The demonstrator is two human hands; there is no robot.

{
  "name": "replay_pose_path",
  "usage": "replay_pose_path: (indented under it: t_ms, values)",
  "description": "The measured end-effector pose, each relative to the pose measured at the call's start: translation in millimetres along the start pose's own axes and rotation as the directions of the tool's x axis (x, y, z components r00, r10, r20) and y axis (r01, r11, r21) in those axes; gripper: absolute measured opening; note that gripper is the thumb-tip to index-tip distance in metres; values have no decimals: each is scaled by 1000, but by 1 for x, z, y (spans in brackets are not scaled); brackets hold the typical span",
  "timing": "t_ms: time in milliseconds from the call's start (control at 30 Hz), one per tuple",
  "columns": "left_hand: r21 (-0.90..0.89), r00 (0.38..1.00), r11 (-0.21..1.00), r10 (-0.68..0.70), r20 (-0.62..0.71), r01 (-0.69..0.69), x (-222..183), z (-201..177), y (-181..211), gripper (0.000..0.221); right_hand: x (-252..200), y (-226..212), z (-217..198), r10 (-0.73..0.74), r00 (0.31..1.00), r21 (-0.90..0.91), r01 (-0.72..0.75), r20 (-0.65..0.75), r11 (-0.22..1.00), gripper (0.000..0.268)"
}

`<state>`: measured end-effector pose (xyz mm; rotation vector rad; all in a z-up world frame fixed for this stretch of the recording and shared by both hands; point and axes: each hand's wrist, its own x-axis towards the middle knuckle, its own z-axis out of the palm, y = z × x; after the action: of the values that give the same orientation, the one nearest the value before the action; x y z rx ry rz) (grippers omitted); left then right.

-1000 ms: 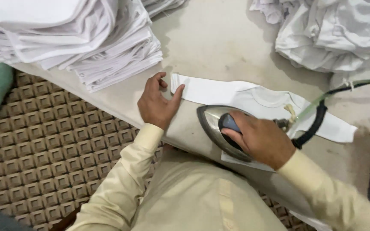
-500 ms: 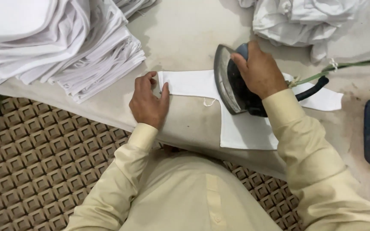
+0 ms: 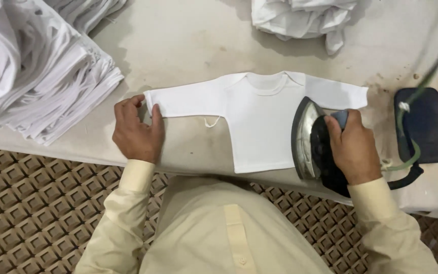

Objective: Ironing and folding white baby onesies on an ironing board in a production environment.

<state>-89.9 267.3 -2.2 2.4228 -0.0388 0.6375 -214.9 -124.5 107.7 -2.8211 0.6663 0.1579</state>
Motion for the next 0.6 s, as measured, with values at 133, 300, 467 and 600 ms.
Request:
replay_pose_path:
  t_ms: [133, 300, 467, 600]
  values:
    - [65, 1000, 998, -4, -4, 4, -1, 3, 3, 29, -1, 8, -15, 3, 987, 64, -13, 160, 998, 52]
    - [100, 999, 994, -31, -16, 33, 0, 6, 2, 31, -27, 71, -18, -247, 877, 86, 232, 412, 969, 43]
    - [115, 997, 991, -71, 1, 70, -1, 6, 5, 42, 27, 186, -53, 52, 947, 120, -94, 317, 988, 53]
    - [125, 993, 985, -120, 13, 118, 3, 7, 10, 46, 55, 245, -64, 58, 998, -85, -54, 39, 995, 52]
